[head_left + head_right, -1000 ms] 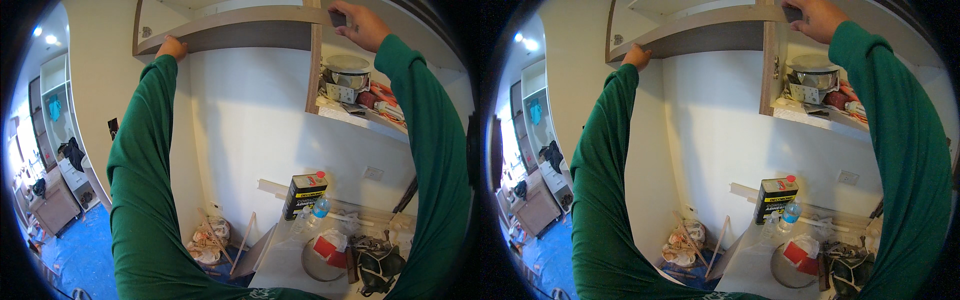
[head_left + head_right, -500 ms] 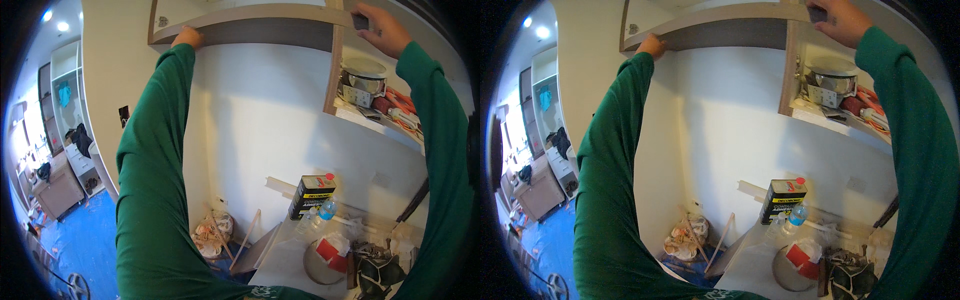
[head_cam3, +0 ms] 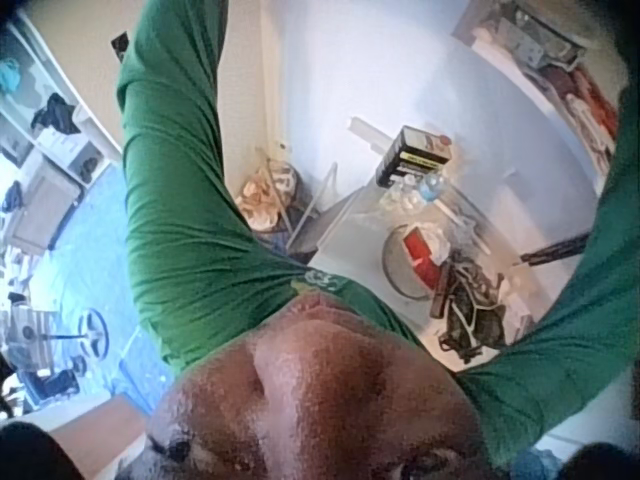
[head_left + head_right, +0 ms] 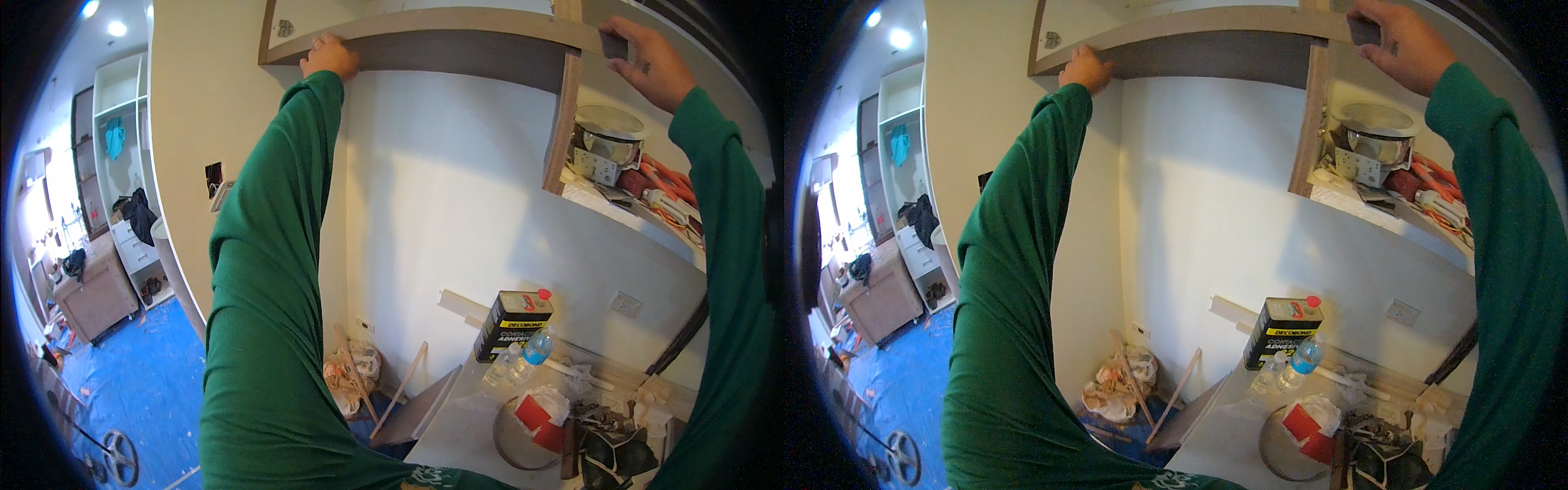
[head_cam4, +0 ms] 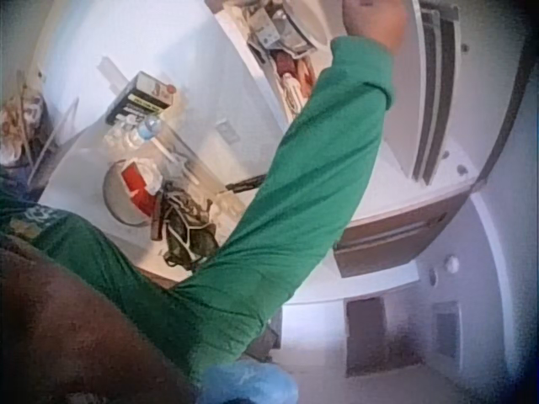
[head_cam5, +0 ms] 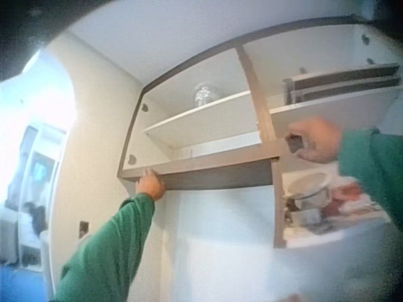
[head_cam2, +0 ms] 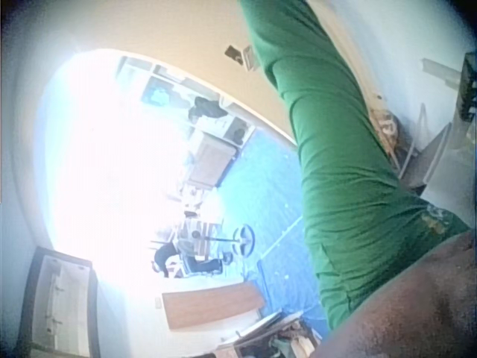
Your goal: The person cuts a wooden strip using a utility knife, then walks to a wall cabinet to fit the strip as a trim piece. They inspect the fit, remove the strip, and return to the workbench to trim it with scissors.
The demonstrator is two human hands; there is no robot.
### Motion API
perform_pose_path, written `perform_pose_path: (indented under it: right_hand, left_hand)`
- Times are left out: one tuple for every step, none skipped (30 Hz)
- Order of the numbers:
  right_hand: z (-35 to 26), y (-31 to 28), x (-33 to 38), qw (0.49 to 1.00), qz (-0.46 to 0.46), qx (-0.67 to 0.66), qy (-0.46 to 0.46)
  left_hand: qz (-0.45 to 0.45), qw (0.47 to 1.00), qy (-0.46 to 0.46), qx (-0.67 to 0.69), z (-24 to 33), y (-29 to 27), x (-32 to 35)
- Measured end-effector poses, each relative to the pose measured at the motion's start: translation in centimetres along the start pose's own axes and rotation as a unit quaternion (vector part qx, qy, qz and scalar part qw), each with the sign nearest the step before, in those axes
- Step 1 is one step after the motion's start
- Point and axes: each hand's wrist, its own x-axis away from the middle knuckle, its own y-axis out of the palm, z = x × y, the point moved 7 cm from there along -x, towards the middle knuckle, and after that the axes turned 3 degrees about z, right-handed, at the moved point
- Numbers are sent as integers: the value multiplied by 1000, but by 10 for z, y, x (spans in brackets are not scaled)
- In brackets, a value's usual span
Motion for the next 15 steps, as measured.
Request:
perform_pose_path:
  right_hand:
    - [-1, -1, 0, 1000, 4, 3, 2]
    - [0, -2, 1, 1000, 8, 6, 5]
    - [0, -2, 1, 1000, 8, 4, 2]
    - [-1, -2, 2, 1000, 6, 2, -1]
    - [-2, -1, 3, 1000, 3, 0, -4]
    - [-1, 1, 4, 1000, -8, 1, 6]
    - [-4, 2, 2, 1000, -17, 1, 16]
    - [-4, 3, 1, 999, -26, 2, 25]
    - [-5, 3, 1, 1000, -8, 5, 11]
    - [-4, 2, 2, 1000, 10, 10, -3]
    - [-2, 1, 4, 999, 28, 15, -17]
    - [1, 1, 4, 999, 31, 20, -20]
    - [-1, 0, 3, 999, 33, 26, -23]
    - [-2, -1, 2, 999, 35, 32, -27]
    - [-3, -4, 4, 999, 30, 30, -15]
  left_hand:
    - [20, 1000, 3, -2, 1, -2, 3]
    - [14, 1000, 3, -9, 2, -3, 4]
    - [9, 1000, 3, -16, 1, -4, 3]
    - [0, 1000, 3, -24, 1, -2, 5]
    - [3, 999, 8, -33, 2, -1, 6]
    - [6, 999, 12, -43, 3, -1, 5]
    - [10, 998, 16, -54, 1, -2, 3]
    - [8, 998, 21, -50, -2, -2, 1]
    - [5, 999, 27, -46, -5, -2, 0]
    - [3, 999, 32, -41, -4, -2, -1]
    - [-10, 999, 28, -30, -5, -1, -2]
    - [-23, 999, 23, -18, -5, 0, -3]
    - [-36, 999, 18, -6, -6, 1, -4]
    - [-31, 999, 26, 1, -5, 1, -4]
    - [-26, 999, 35, 9, -3, 1, -3]
